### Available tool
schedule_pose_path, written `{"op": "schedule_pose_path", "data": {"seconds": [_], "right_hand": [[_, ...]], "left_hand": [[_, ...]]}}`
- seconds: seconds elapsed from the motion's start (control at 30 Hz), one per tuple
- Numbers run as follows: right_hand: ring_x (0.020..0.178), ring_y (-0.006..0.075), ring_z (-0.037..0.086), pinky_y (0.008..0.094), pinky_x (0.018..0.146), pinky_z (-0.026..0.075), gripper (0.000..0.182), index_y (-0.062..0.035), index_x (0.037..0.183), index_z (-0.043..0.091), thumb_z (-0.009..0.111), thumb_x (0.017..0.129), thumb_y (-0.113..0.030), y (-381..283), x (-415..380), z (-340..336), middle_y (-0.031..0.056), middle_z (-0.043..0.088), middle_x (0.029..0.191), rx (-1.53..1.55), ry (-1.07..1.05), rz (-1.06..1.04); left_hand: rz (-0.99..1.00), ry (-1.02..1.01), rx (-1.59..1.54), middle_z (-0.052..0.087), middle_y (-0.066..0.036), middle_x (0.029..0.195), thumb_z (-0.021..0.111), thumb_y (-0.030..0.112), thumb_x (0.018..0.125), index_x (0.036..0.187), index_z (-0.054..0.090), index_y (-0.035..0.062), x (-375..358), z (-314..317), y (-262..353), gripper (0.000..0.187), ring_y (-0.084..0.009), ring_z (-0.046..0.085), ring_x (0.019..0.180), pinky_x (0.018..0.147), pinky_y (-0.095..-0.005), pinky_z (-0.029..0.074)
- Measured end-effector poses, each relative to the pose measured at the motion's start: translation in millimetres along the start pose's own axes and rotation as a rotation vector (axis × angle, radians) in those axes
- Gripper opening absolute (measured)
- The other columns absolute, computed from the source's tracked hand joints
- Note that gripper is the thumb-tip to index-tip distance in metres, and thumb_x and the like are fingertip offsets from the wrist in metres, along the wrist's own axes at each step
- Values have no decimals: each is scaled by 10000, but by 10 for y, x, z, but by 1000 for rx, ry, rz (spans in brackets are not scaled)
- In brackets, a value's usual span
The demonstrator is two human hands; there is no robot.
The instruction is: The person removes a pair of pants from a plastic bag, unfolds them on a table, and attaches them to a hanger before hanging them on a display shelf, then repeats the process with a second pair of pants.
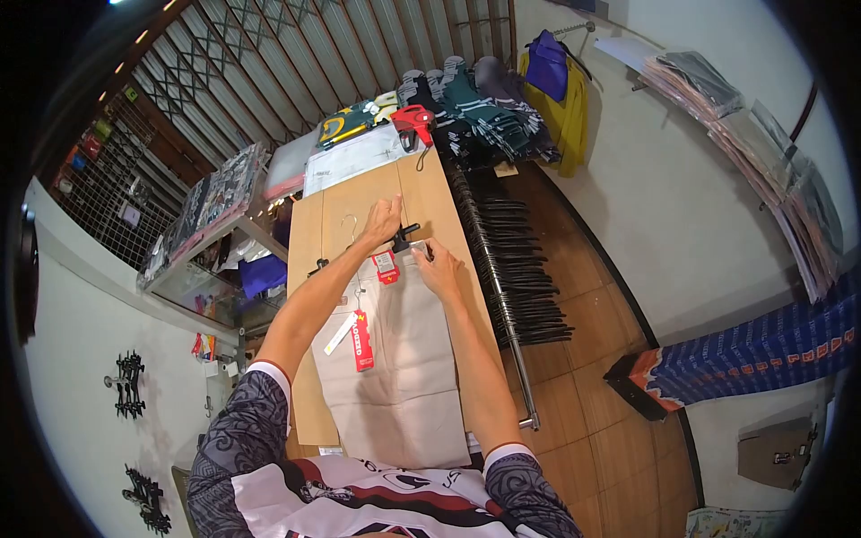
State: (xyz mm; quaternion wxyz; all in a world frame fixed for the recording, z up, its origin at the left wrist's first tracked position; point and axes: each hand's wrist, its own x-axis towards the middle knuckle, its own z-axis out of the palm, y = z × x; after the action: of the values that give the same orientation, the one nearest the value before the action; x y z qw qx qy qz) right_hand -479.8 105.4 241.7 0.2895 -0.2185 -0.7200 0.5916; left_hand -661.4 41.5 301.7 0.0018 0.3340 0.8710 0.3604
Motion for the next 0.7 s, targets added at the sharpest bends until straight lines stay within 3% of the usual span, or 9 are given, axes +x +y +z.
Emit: {"op": "schedule_pose_path", "data": {"seconds": [0.2,0.37,0.43,0.47,0.57,0.6,0.7], "right_hand": [[740,155,618,331,739,499,237,-5,982,675,730,915,-226,-114,-20,-32,72,678,781,2,18,22],[791,173,667,346,775,517,251,-14,1011,677,757,881,-213,-99,13,-39,89,721,834,-15,-16,32],[831,184,690,352,798,527,304,-20,1052,676,787,858,-226,-68,-22,-4,103,741,886,-94,24,-83],[851,189,702,354,809,532,333,-22,1072,675,802,846,-232,-51,-41,9,110,751,912,-132,43,-140],[895,205,718,363,847,545,412,-23,1126,671,846,809,-218,-148,-28,-63,133,760,997,-210,-36,3],[902,190,710,336,832,559,408,7,1157,663,844,825,-148,65,32,12,126,753,1024,-94,-34,-45],[915,171,701,304,800,566,394,26,1193,646,817,849,-61,296,143,47,108,744,1032,162,-118,41]], "left_hand": [[92,2,65,598,-365,702,414,393,1075,661,638,-93,-182,55,86,677,-536,644,716,715,-591,496],[31,-10,2,621,-339,705,396,422,1085,673,657,-75,-240,101,-8,697,-530,655,728,732,-575,511],[50,-14,-50,641,-319,712,389,430,1087,688,672,-58,-356,24,56,692,-526,660,734,736,-569,512],[55,-22,-117,694,-275,828,432,378,1079,836,703,-35,-470,-28,91,551,-486,672,854,803,-529,513],[196,221,-132,695,-234,981,500,284,1052,1004,690,-19,-888,-218,154,360,-431,650,988,884,-484,499],[163,171,-119,649,-237,1121,601,215,993,1167,631,-11,-1038,-326,59,287,-415,614,1070,943,-464,476],[87,514,43,627,-259,1200,668,204,950,1247,587,-20,-1521,-554,-205,381,-430,616,1080,943,-480,477]]}}
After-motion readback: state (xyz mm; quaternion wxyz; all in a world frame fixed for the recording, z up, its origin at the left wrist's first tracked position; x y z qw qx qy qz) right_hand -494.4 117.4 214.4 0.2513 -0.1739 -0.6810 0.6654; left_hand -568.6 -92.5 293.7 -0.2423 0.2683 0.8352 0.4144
